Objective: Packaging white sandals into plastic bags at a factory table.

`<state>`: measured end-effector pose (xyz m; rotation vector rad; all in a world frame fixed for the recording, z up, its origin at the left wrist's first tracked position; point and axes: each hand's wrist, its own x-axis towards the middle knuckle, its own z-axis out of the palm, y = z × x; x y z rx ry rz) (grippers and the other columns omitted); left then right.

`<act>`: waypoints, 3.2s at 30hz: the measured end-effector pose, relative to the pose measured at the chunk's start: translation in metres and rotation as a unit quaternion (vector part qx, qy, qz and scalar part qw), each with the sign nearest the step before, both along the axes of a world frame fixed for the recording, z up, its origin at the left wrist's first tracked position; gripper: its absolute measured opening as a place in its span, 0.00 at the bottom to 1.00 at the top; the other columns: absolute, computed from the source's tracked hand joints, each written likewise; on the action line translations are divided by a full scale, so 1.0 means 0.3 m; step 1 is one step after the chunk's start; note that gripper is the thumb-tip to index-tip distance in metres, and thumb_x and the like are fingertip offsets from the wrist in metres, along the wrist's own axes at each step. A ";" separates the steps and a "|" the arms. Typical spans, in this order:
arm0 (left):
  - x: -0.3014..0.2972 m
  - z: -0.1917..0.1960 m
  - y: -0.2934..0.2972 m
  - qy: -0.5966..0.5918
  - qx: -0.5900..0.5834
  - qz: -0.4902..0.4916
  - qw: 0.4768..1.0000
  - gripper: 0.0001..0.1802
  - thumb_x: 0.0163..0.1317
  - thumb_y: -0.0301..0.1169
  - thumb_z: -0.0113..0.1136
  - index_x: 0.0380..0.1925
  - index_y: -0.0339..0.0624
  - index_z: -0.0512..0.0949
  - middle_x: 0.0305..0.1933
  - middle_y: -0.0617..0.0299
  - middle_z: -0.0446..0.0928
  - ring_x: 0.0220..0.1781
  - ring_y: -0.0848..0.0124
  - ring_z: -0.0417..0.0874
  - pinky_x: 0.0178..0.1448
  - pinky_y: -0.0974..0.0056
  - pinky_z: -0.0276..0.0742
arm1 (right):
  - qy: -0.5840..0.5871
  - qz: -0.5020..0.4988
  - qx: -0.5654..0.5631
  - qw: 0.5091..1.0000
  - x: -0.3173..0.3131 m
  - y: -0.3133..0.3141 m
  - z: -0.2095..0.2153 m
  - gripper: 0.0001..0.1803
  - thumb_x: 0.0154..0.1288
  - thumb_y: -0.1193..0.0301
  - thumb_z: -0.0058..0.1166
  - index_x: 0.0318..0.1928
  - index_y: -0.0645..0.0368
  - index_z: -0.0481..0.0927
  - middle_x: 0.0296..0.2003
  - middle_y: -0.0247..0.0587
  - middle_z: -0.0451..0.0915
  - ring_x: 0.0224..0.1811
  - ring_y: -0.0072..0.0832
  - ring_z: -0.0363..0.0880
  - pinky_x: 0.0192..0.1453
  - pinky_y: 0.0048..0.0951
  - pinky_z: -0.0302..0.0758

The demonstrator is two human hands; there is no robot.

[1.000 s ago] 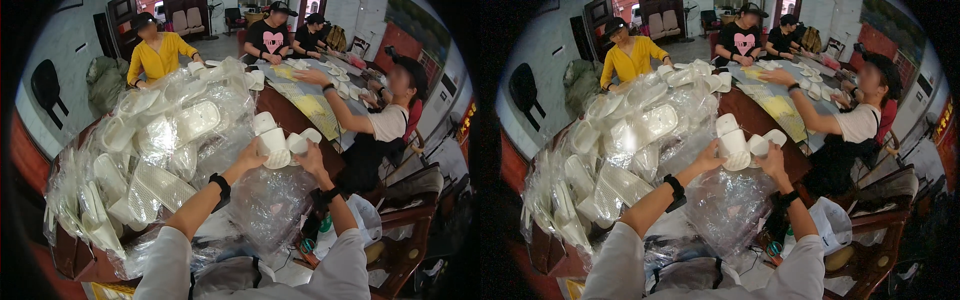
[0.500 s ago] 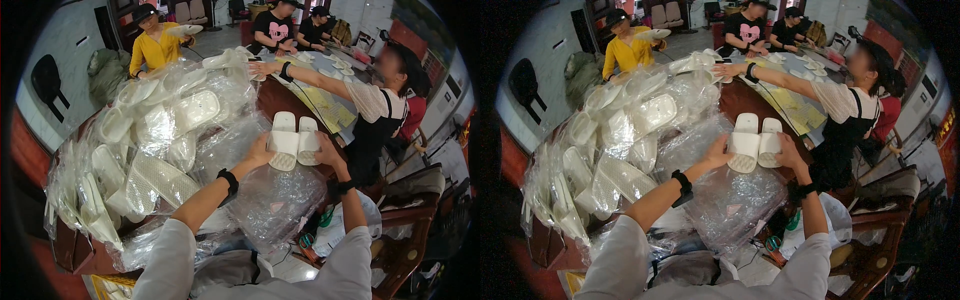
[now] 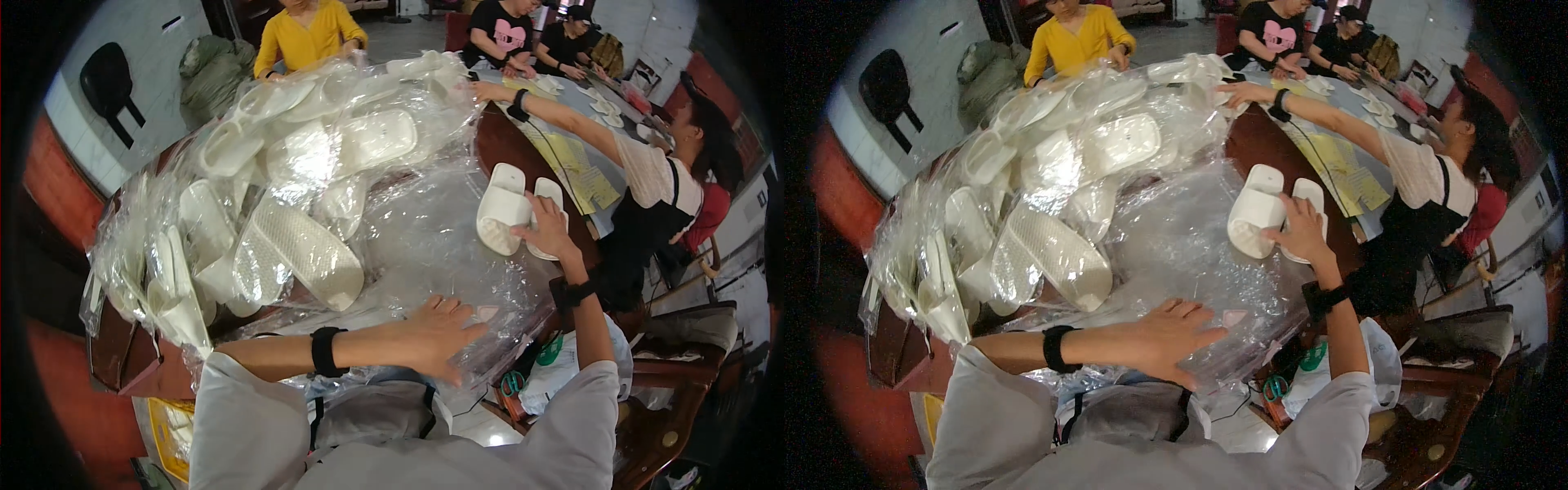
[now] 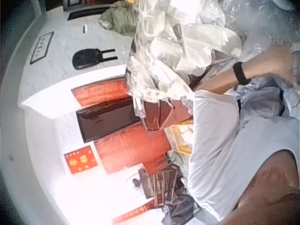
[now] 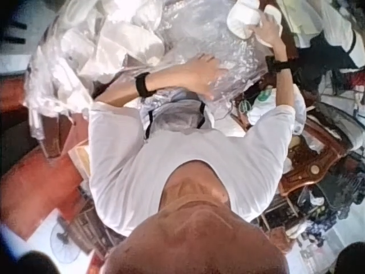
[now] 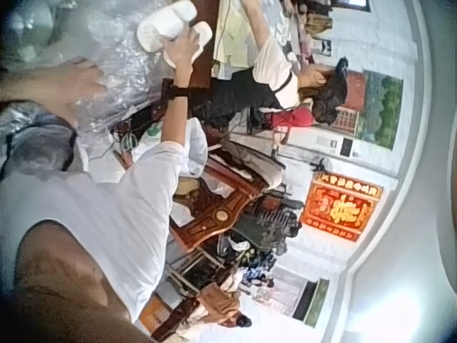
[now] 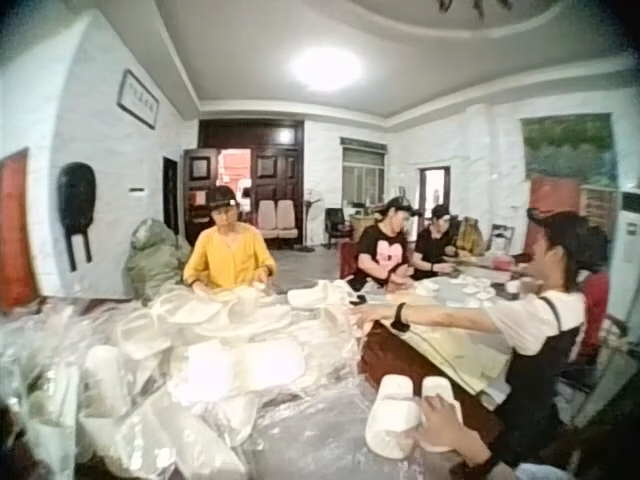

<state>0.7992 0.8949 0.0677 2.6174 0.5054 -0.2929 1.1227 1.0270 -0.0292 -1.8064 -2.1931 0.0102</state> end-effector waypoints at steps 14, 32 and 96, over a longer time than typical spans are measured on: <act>-0.055 -0.380 -0.009 -0.099 0.047 0.090 0.990 0.48 0.46 0.38 0.70 0.67 0.46 0.57 0.70 0.40 0.49 0.71 0.42 0.50 0.71 0.44 0.52 | 0.041 -0.067 0.128 0.989 -0.001 -0.028 -0.033 0.40 0.56 0.50 0.60 0.62 0.61 0.65 0.54 0.60 0.67 0.59 0.55 0.63 0.59 0.50 0.63; -0.092 -0.319 -0.024 -0.036 0.038 0.042 0.998 0.63 0.40 0.40 0.75 0.71 0.43 0.43 0.73 0.36 0.38 0.74 0.38 0.38 0.72 0.37 0.38 | 0.719 -0.275 -0.123 0.627 -0.125 -0.540 -0.137 0.23 0.58 0.58 0.64 0.45 0.62 0.76 0.33 0.35 0.78 0.29 0.26 0.77 0.29 0.28 0.73; -0.028 -0.268 -0.055 -0.190 0.170 0.203 0.945 0.16 0.55 0.27 0.56 0.46 0.51 0.76 0.52 0.56 0.75 0.51 0.56 0.76 0.54 0.53 0.71 | 0.367 -0.016 -0.204 0.907 -0.092 -0.215 -0.036 0.31 0.46 0.71 0.62 0.53 0.69 0.71 0.39 0.42 0.80 0.38 0.27 0.78 0.45 0.30 0.74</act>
